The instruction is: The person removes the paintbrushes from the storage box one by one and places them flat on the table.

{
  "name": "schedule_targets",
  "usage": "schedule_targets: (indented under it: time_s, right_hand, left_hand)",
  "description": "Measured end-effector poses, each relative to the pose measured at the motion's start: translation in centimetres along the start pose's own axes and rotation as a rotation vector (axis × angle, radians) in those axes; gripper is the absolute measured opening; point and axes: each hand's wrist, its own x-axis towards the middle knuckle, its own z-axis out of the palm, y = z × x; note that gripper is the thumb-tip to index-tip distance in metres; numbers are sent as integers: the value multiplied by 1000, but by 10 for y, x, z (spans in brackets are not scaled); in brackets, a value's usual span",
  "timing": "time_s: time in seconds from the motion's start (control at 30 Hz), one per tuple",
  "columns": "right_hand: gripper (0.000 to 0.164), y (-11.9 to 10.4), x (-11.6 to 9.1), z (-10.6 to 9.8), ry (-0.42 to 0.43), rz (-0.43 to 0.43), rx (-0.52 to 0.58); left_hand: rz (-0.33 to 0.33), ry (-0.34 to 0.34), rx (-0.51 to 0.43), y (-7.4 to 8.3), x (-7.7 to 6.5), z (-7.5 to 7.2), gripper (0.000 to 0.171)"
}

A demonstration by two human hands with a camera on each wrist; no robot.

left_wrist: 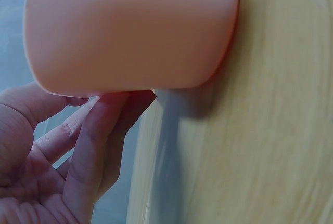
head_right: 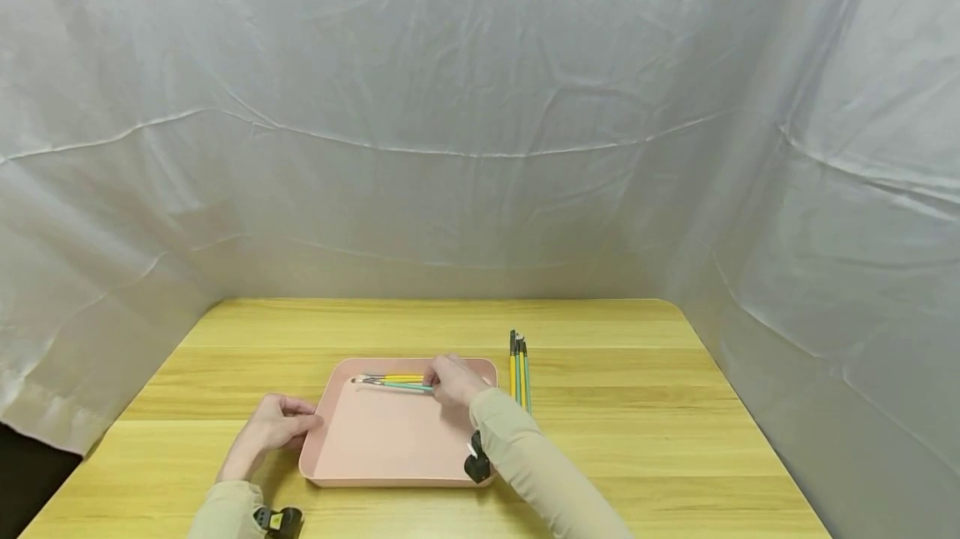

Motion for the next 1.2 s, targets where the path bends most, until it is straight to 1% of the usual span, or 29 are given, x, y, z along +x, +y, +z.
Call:
schedule_targets:
  time_s: [0.07, 0.17, 0.23, 0.33, 0.5, 0.7, 0.9, 1.0, 1.1, 1.2]
  right_hand:
    - [29, 1, -1, -1, 0, -12, 34]
    - [29, 1, -3, -3, 3, -38, 84]
    - [28, 1, -3, -4, 5, -52, 115]
    - [26, 0, -4, -7, 9, -67, 131]
    - [22, 0, -6, -10, 12, -71, 154]
    - [18, 0, -10, -14, 18, -32, 221]
    - [16, 0, -14, -18, 30, 32, 221]
    - [15, 0, -17, -21, 33, 53, 264]
    - [16, 0, -21, -23, 37, 52, 339]
    - [16, 2, -23, -26, 45, 24, 387]
  left_hand:
    - [5, -7, 1, -1, 0, -1, 21]
    - [-9, 9, 6, 1, -1, 0, 21]
    - [-22, 38, 10, 3, -2, 2, 22]
    - [-33, 54, 20, 6, -1, 4, 22]
    - [-39, 57, 18, 5, 0, 4, 22]
    - [-33, 54, 12, 6, -2, 4, 23]
    - [-35, 55, 15, 5, -1, 4, 22]
    - [-34, 53, 14, 5, -2, 4, 22]
    - [-32, 53, 12, 5, -2, 4, 21]
    - [-31, 53, 9, 5, -2, 4, 21]
